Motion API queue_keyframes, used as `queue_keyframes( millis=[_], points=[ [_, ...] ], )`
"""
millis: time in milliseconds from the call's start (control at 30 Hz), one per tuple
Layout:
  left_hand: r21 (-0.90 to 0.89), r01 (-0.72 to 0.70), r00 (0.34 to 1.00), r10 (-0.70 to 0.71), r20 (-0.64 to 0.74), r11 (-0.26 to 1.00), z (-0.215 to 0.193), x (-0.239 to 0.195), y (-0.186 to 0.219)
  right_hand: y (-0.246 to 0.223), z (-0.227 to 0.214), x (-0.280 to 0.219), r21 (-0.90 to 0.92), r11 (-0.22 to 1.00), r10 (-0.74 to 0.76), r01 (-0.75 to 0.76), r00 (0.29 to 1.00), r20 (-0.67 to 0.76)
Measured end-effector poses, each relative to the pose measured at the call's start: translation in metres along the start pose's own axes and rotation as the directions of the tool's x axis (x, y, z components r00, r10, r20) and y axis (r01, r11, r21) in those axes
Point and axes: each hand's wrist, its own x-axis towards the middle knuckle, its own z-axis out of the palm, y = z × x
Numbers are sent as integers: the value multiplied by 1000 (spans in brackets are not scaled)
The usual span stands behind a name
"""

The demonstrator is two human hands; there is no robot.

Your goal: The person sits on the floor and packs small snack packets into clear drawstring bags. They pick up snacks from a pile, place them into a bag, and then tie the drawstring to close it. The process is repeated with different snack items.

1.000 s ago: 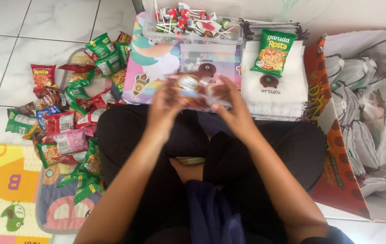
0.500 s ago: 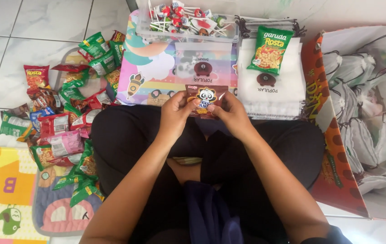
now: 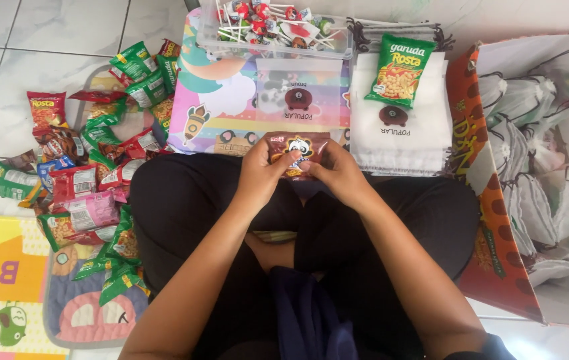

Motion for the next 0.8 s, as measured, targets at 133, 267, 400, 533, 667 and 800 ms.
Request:
queue_keyframes(
  millis=[133,267,400,533,667,800],
  points=[
    [-106,-41,978,62,202,993,-6,-2,27,9,1,3,-162,984,-78,74,997,-18],
    [-86,-107,985,117,128,991,-38,13,14,29,-57,11,-317,938,-184,141,977,-111],
    [9,-210,976,210,-50,978,-89,28,24,7,-102,11,-586,773,-473,242,836,-278],
    [191,-325,890,368,-268,926,-150,46,13,9,-150,20,-610,758,-540,228,744,-393],
    [297,-261,858,362,-365,918,-228,55,-14,13,-152,20,-626,777,-448,62,754,-480],
    [614,-108,809,428,-402,782,-294,38,-29,4,-146,21,-673,730,-356,-123,771,-528]
  ],
)
